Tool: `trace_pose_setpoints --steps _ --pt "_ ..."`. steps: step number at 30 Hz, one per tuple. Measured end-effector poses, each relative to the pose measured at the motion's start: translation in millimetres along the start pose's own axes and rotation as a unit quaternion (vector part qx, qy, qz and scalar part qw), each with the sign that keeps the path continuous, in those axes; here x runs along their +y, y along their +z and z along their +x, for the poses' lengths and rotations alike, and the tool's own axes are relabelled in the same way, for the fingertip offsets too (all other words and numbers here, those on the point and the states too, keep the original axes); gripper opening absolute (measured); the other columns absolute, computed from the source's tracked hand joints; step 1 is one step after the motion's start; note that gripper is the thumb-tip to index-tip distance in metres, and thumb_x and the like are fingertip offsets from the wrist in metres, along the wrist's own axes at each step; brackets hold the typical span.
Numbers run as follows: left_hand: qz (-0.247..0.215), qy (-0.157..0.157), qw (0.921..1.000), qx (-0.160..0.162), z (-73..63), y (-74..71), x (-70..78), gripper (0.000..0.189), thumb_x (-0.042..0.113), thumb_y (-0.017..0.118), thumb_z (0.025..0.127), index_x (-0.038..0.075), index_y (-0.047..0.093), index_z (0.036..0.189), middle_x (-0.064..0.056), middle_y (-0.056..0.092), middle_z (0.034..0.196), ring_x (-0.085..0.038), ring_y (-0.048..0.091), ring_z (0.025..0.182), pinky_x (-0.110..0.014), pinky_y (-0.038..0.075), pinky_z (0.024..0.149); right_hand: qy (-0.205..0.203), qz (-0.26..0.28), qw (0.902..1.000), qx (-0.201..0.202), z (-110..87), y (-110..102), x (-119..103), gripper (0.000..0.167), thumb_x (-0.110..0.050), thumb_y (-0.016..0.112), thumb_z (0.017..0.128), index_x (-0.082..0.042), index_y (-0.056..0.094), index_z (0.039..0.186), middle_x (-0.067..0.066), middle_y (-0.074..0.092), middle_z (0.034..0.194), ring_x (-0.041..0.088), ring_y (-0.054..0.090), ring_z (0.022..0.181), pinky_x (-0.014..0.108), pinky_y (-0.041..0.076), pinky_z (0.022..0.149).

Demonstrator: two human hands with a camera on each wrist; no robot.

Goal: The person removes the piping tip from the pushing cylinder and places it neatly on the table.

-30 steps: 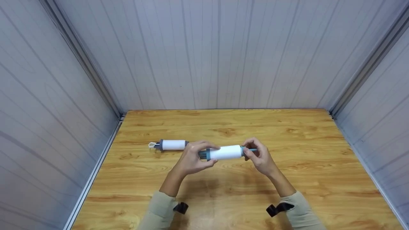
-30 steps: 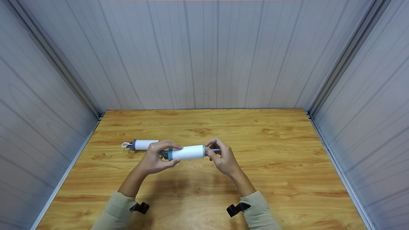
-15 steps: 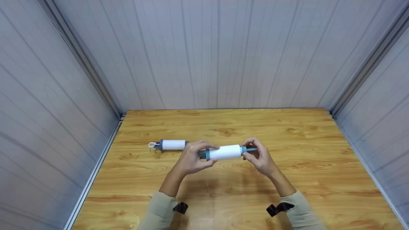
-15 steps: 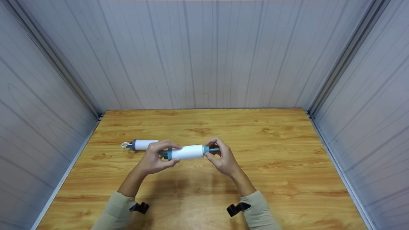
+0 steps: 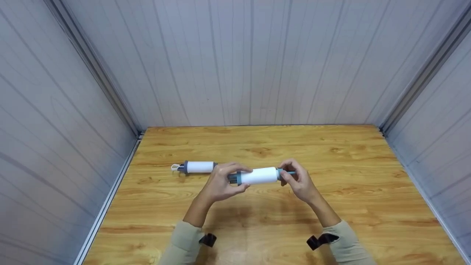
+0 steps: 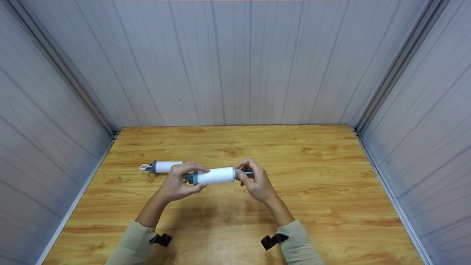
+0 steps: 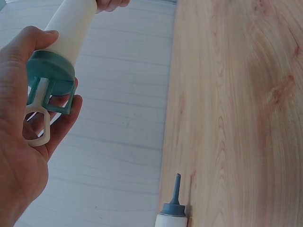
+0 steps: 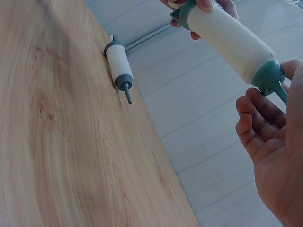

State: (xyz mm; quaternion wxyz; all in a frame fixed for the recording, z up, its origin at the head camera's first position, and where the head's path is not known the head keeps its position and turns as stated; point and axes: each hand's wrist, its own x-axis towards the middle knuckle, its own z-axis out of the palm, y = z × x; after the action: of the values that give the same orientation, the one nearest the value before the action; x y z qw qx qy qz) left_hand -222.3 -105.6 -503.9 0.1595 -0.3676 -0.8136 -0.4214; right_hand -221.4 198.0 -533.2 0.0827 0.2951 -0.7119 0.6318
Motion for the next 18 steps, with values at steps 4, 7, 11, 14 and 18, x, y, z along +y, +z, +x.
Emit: trace_pose_setpoints --steps 4,7,11,14,18 --pt "-0.003 -0.001 1.0000 0.001 0.0 0.3 -0.8 0.033 0.018 0.092 0.089 0.014 0.085 0.121 -0.007 0.086 0.117 -0.025 0.083 0.103 -0.038 0.068 0.086 -0.013 0.009 0.9999 0.000 -0.2 -0.6 1.4 0.017 0.015 0.056 0.105 0.018 0.057 0.122 -0.010 0.068 0.102 0.006 0.067 0.078 0.023 0.061 0.068" --pt "-0.002 -0.005 1.0000 -0.001 -0.1 0.4 0.0 0.033 0.018 0.092 0.089 0.014 0.085 0.121 -0.007 0.086 0.118 -0.026 0.083 0.104 -0.038 0.068 0.086 -0.024 0.020 0.9995 -0.001 -0.8 -1.0 3.0 0.020 0.018 0.057 0.102 0.018 0.056 0.122 -0.010 0.068 0.106 0.009 0.069 0.083 0.023 0.062 0.070" --pt "-0.002 -0.010 0.9999 -0.004 -0.9 1.2 0.4 0.033 0.018 0.092 0.090 0.014 0.085 0.122 -0.008 0.086 0.118 -0.025 0.083 0.104 -0.036 0.067 0.086 -0.034 0.035 0.9988 -0.006 -2.0 -1.3 4.9 0.024 0.021 0.058 0.098 0.019 0.055 0.122 -0.010 0.068 0.112 0.008 0.070 0.088 0.021 0.062 0.075" --pt "-0.006 -0.014 0.9999 -0.003 -0.5 1.6 0.4 0.033 0.018 0.092 0.090 0.014 0.085 0.122 -0.007 0.086 0.118 -0.025 0.083 0.102 -0.034 0.066 0.084 -0.033 0.035 0.9988 -0.010 -2.2 -1.6 4.3 0.026 0.020 0.057 0.098 0.019 0.053 0.124 -0.010 0.067 0.114 0.006 0.070 0.090 0.019 0.062 0.077" --pt "-0.010 -0.016 0.9998 -0.002 -1.2 1.3 1.0 0.034 0.017 0.091 0.089 0.015 0.085 0.122 -0.007 0.087 0.118 -0.025 0.083 0.099 -0.033 0.065 0.080 -0.022 0.021 0.9995 -0.011 -2.7 -1.1 1.5 0.026 0.017 0.056 0.100 0.018 0.053 0.126 -0.008 0.067 0.114 0.007 0.071 0.091 0.021 0.063 0.077"
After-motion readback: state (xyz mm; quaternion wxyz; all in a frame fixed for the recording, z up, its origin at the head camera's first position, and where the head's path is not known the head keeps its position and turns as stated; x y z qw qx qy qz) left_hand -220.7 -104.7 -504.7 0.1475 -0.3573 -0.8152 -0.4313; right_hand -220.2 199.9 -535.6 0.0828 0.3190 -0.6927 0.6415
